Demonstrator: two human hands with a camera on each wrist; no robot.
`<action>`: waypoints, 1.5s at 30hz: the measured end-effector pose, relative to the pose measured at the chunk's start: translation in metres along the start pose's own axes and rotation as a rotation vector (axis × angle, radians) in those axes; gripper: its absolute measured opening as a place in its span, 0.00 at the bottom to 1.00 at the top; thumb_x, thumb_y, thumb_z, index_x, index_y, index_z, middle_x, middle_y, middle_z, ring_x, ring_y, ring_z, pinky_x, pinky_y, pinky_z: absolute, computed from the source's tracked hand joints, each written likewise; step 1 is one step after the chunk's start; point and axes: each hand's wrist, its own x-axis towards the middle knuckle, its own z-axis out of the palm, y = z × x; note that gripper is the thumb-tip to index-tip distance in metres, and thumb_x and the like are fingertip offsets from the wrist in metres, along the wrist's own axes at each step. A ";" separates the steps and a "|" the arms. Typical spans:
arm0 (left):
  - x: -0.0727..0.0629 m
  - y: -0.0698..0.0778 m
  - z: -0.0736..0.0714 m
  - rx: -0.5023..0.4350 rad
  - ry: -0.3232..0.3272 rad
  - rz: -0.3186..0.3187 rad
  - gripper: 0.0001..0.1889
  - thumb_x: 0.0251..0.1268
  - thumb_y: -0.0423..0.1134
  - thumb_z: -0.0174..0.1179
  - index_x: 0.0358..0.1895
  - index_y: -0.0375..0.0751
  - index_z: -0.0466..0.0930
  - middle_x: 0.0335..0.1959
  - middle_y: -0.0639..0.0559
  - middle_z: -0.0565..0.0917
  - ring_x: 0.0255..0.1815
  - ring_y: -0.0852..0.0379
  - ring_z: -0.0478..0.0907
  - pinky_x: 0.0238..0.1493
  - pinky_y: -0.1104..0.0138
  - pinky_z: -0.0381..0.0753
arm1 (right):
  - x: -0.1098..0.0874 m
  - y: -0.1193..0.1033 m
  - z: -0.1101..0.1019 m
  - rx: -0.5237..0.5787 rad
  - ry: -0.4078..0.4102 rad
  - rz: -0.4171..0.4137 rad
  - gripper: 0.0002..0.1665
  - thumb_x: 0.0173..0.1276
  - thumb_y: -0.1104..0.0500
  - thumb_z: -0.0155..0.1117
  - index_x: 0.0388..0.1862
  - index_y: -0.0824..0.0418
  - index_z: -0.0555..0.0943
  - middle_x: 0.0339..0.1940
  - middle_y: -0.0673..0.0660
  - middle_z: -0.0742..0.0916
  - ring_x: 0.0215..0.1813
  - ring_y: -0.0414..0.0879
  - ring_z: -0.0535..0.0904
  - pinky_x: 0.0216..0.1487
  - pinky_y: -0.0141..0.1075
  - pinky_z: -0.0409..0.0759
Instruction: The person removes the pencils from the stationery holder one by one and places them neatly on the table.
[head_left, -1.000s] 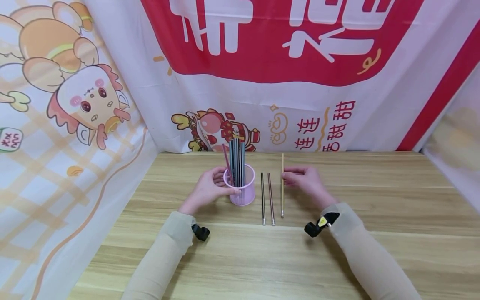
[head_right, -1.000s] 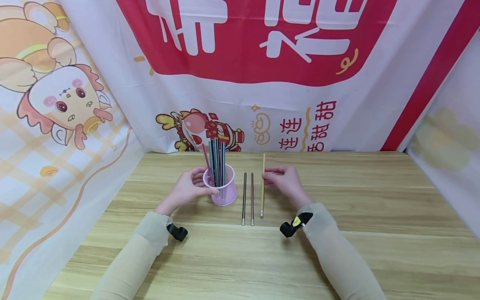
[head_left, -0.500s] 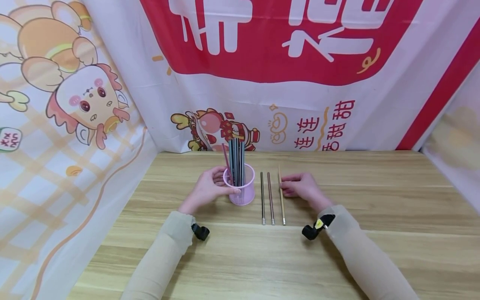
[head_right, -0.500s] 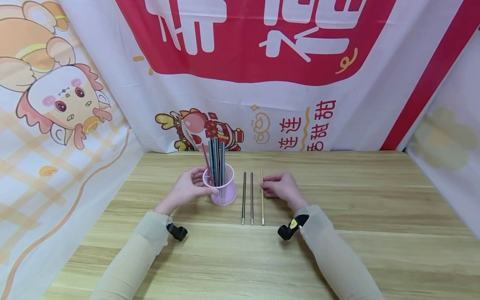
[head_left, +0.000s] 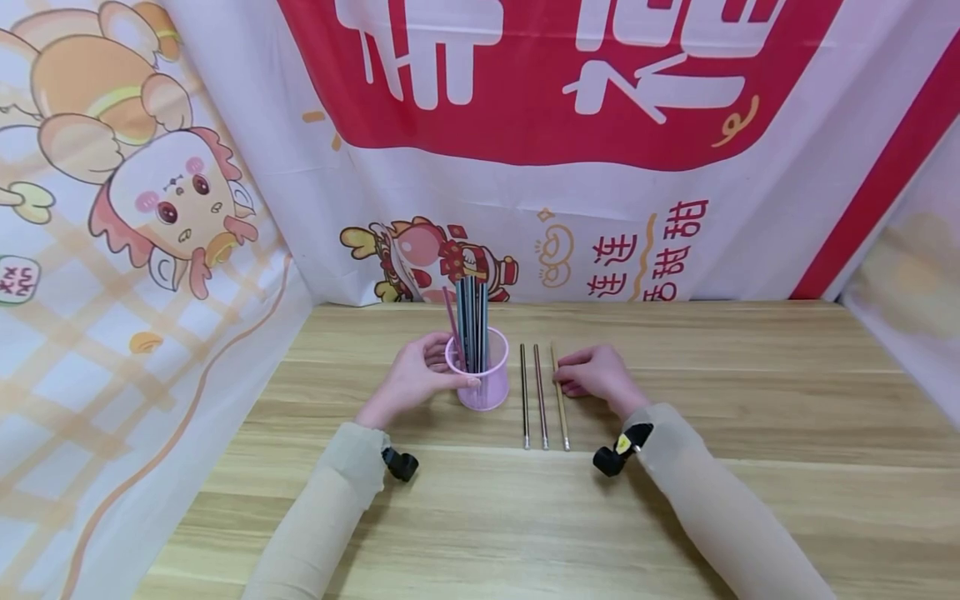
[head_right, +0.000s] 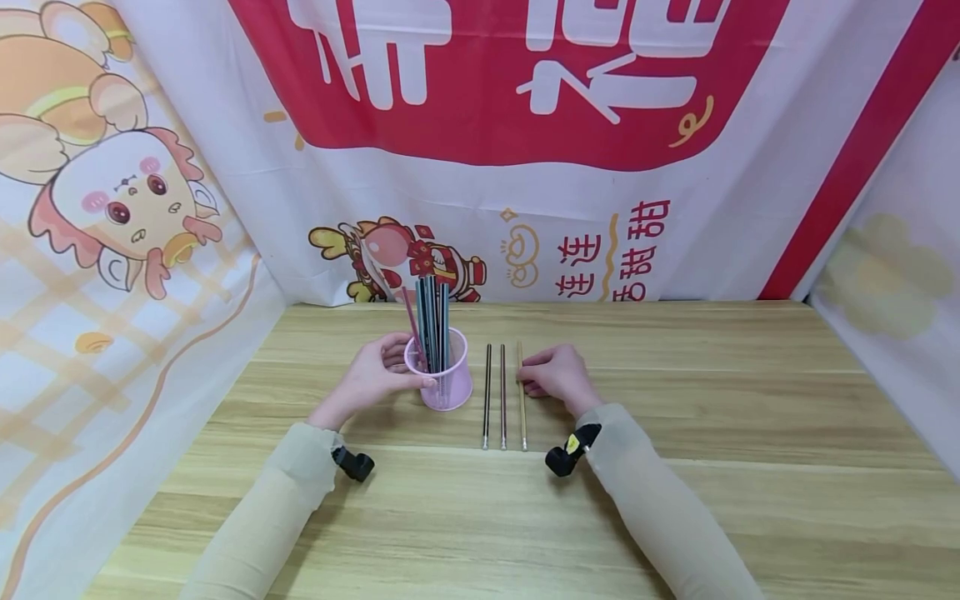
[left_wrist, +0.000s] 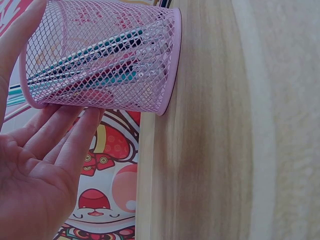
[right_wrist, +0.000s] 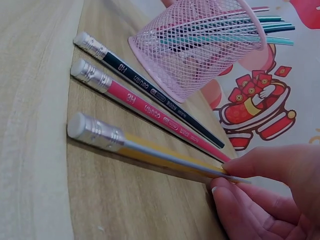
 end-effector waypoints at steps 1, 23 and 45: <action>0.000 0.000 0.000 -0.002 0.001 0.000 0.41 0.49 0.34 0.81 0.68 0.30 0.71 0.59 0.36 0.81 0.60 0.39 0.78 0.67 0.49 0.75 | 0.000 0.000 0.001 -0.006 0.002 -0.001 0.21 0.65 0.68 0.72 0.55 0.76 0.82 0.36 0.65 0.89 0.31 0.46 0.87 0.35 0.36 0.89; 0.002 -0.005 0.000 0.025 0.015 -0.016 0.43 0.47 0.35 0.82 0.68 0.31 0.71 0.60 0.38 0.80 0.60 0.43 0.79 0.66 0.53 0.76 | -0.001 -0.001 0.008 -0.085 0.068 -0.024 0.17 0.63 0.67 0.74 0.49 0.72 0.84 0.33 0.62 0.89 0.29 0.46 0.87 0.33 0.37 0.89; 0.017 -0.035 -0.001 0.025 0.033 0.001 0.45 0.42 0.43 0.85 0.67 0.40 0.73 0.58 0.47 0.82 0.58 0.50 0.80 0.63 0.59 0.79 | -0.004 -0.005 -0.003 0.004 0.064 -0.054 0.24 0.64 0.64 0.73 0.56 0.74 0.81 0.40 0.66 0.89 0.37 0.52 0.88 0.40 0.40 0.89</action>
